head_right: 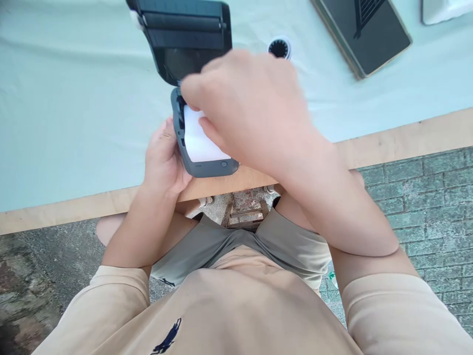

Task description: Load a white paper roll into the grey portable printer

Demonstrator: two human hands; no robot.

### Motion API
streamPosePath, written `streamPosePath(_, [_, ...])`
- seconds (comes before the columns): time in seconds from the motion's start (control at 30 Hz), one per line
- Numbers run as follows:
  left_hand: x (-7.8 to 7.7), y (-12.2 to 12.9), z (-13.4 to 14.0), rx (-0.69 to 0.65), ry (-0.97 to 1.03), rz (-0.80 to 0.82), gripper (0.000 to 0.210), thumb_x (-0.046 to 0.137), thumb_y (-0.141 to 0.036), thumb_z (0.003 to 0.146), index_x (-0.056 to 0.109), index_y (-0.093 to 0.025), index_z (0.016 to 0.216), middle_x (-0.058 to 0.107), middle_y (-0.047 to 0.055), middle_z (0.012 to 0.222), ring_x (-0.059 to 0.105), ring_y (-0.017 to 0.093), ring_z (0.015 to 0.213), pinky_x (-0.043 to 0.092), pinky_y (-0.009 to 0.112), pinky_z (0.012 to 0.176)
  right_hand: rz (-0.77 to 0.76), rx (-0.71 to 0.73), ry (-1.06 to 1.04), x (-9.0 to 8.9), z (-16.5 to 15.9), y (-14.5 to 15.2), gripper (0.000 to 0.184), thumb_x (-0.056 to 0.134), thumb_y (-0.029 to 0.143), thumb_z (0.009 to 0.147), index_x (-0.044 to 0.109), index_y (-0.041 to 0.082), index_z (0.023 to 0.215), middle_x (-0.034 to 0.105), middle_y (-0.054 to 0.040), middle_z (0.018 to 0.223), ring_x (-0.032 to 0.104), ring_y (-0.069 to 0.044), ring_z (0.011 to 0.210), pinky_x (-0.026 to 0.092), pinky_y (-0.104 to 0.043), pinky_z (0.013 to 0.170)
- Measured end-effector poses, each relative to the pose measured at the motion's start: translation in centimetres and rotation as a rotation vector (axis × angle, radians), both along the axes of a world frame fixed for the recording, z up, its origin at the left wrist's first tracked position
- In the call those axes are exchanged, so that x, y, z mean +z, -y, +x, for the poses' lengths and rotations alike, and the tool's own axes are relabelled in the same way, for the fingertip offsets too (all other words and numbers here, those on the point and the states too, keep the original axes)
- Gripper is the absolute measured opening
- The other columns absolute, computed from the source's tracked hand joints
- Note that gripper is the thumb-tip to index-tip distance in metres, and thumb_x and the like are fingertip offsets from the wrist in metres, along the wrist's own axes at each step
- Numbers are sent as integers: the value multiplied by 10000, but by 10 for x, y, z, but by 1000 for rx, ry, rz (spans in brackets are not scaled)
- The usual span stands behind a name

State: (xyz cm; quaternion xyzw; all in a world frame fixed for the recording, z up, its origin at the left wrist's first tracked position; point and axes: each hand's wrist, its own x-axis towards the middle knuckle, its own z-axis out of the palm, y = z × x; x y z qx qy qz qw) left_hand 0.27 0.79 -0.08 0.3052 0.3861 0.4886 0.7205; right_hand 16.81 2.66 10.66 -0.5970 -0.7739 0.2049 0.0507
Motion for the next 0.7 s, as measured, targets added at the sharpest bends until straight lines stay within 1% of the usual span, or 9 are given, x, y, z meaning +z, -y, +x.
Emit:
streamPosePath(0.07, [0, 0, 0, -17, 15, 11, 227, 528, -404, 961, 690, -248, 993, 733, -18, 997, 634, 195, 1193, 532, 356, 1027, -49, 12, 129, -7, -4, -2, 76, 578, 246, 819, 643, 243, 858, 648, -87, 956, 612, -315, 938, 486, -505, 804])
streamPosePath(0.13, [2, 1, 1, -15, 40, -1, 234, 502, -371, 979, 685, -226, 991, 724, -29, 979, 670, 161, 1100, 545, 331, 989, -54, 27, 168, -13, -6, -3, 86, 551, 243, 836, 624, 223, 876, 642, -102, 953, 613, -295, 872, 470, -450, 714])
streamPosePath(0.23, [4, 2, 2, 10, 50, -17, 234, 502, -350, 983, 687, -206, 978, 711, -43, 921, 695, 102, 925, 556, 253, 896, 5, 90, 263, -16, -7, -2, 117, 507, 266, 866, 596, 203, 906, 634, -111, 866, 597, -246, 771, 377, -341, 579])
streamPosePath(0.33, [5, 1, 2, 20, 19, -31, 232, 549, -399, 952, 696, -220, 941, 713, -29, 900, 699, 123, 976, 553, 232, 881, 61, 168, 315, -12, -7, 0, 142, 438, 206, 874, 576, 185, 900, 641, -100, 868, 590, -213, 740, 284, -303, 535])
streamPosePath(0.43, [4, 1, 2, 15, 16, -25, 230, 569, -418, 935, 705, -233, 930, 724, -20, 912, 699, 142, 1011, 555, 233, 893, 53, 177, 325, -9, -9, 0, 137, 426, 143, 847, 560, 169, 833, 650, -87, 912, 592, -217, 746, 307, -318, 542])
streamPosePath(0.5, [3, 1, 2, 20, 20, -16, 227, 564, -411, 938, 709, -236, 929, 729, -21, 912, 702, 135, 991, 558, 221, 875, 15, 142, 311, -8, -11, -1, 96, 469, 142, 826, 557, 161, 794, 650, -91, 918, 599, -237, 771, 379, -353, 582])
streamPosePath(0.57, [2, 1, 2, 23, 19, -13, 226, 566, -409, 938, 708, -233, 939, 733, -23, 908, 710, 127, 952, 562, 212, 854, -26, 88, 277, -7, -11, -2, 62, 527, 156, 797, 584, 174, 815, 647, -96, 945, 610, -268, 826, 447, -413, 660])
streamPosePath(0.63, [0, 0, 1, 27, 11, -11, 241, 566, -421, 936, 705, -227, 965, 736, -21, 910, 719, 128, 924, 568, 224, 857, -32, 59, 223, -4, -8, -2, 137, 587, 188, 756, 618, 208, 888, 642, -89, 999, 611, -301, 909, 472, -455, 730])
streamPosePath(0.7, [-3, 0, 1, 31, 7, 6, 274, 559, -444, 936, 706, -218, 985, 740, -17, 924, 725, 134, 913, 577, 250, 880, 9, 48, 112, 0, -1, 0, 215, 619, 214, 714, 636, 242, 927, 642, -55, 972, 608, -278, 930, 473, -437, 767])
